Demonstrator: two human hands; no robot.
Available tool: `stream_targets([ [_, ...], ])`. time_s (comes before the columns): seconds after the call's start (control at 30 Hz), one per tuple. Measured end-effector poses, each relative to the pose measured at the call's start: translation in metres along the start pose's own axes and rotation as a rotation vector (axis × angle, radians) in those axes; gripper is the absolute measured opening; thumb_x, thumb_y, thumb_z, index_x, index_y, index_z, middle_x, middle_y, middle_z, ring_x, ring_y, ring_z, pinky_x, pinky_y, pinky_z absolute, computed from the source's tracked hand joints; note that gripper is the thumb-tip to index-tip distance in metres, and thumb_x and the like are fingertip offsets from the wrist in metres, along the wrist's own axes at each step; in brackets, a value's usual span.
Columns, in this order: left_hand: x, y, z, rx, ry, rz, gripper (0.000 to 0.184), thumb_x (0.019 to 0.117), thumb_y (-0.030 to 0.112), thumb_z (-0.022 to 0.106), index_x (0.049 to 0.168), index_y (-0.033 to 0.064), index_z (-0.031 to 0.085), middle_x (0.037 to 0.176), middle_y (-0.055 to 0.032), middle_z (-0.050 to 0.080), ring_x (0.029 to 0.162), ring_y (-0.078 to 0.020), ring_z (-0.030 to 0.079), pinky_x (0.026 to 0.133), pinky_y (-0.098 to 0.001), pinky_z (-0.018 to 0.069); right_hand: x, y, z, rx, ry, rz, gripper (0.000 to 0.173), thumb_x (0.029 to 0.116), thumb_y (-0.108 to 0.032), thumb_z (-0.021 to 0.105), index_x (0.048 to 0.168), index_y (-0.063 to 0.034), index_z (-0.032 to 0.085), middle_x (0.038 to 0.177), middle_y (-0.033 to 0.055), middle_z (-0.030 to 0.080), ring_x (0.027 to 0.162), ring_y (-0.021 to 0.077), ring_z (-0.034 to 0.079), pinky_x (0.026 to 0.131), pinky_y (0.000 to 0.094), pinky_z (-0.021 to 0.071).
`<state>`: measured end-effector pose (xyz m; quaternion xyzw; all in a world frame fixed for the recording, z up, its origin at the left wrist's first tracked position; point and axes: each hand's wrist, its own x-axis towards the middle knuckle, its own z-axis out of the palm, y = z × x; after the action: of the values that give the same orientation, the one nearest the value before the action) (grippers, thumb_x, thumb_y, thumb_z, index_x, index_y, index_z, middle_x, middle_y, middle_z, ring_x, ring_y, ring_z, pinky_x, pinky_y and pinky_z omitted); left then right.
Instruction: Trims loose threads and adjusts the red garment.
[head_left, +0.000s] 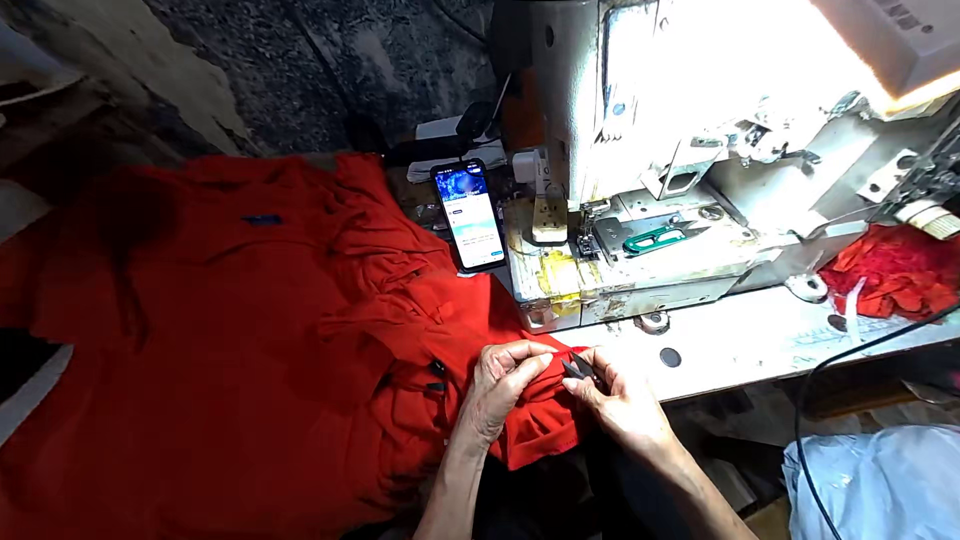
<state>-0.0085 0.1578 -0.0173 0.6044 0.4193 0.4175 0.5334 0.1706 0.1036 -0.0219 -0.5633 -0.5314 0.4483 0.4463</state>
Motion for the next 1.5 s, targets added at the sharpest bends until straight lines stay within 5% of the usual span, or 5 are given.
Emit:
stream_targets([
  [0.47, 0.002, -0.002, 0.0, 0.092, -0.036, 0.017, 0.016, 0.0931, 0.01, 0.065, 0.084, 0.0101, 0.079, 0.078, 0.0002, 0.073, 0.072, -0.0069, 0.066, 0.067, -0.0239, 0.0536, -0.004, -0.011, 0.011, 0.022, 0.08, 0.101, 0.01, 0.096, -0.017, 0.068, 0.096, -0.0076, 0.068, 0.065, -0.0016, 0.06, 0.05, 0.0044, 0.052, 0.049, 0.0212, 0.0444],
  [1.03, 0.0, -0.007, 0.001, 0.094, -0.04, 0.105, 0.016, 0.0918, 0.01, 0.066, 0.083, 0.0109, 0.079, 0.077, 0.0014, 0.073, 0.073, -0.0056, 0.067, 0.068, -0.0222, 0.0542, 0.001, -0.009, 0.007, -0.032, 0.128, -0.1, 0.019, 0.1006, -0.014, 0.058, 0.087, -0.008, 0.07, 0.063, -0.0034, 0.057, 0.053, 0.0033, 0.052, 0.051, 0.0204, 0.0429],
  [1.23, -0.002, -0.004, 0.001, 0.081, -0.027, 0.065, 0.019, 0.0932, 0.008, 0.061, 0.09, 0.0097, 0.08, 0.083, 0.0006, 0.075, 0.077, -0.0068, 0.069, 0.07, -0.0235, 0.0558, -0.013, -0.001, 0.002, 0.182, 0.251, -0.064, 0.005, 0.095, -0.014, 0.069, 0.096, -0.0092, 0.069, 0.061, -0.0002, 0.061, 0.042, 0.0057, 0.05, 0.04, 0.0213, 0.0429],
  [1.4, 0.0, 0.002, 0.0, 0.064, -0.098, 0.052, 0.013, 0.0878, 0.011, 0.067, 0.093, 0.01, 0.078, 0.087, -0.0008, 0.075, 0.081, -0.0087, 0.07, 0.074, -0.0252, 0.0578, -0.011, 0.005, -0.002, 0.017, 0.337, -0.179, 0.041, 0.0834, -0.014, 0.08, 0.121, -0.0041, 0.067, 0.071, -0.0041, 0.061, 0.054, 0.0005, 0.05, 0.053, 0.0173, 0.0444],
  [1.5, 0.002, 0.008, 0.007, 0.149, -0.087, 0.068, 0.008, 0.0886, 0.007, 0.072, 0.089, 0.0092, 0.08, 0.086, 0.0004, 0.076, 0.082, -0.0069, 0.07, 0.076, -0.0241, 0.0574, -0.006, 0.002, -0.01, 0.023, 0.21, -0.069, 0.005, 0.0954, -0.009, 0.068, 0.1, -0.0063, 0.071, 0.071, -0.001, 0.065, 0.055, 0.0031, 0.057, 0.052, 0.0202, 0.0484],
])
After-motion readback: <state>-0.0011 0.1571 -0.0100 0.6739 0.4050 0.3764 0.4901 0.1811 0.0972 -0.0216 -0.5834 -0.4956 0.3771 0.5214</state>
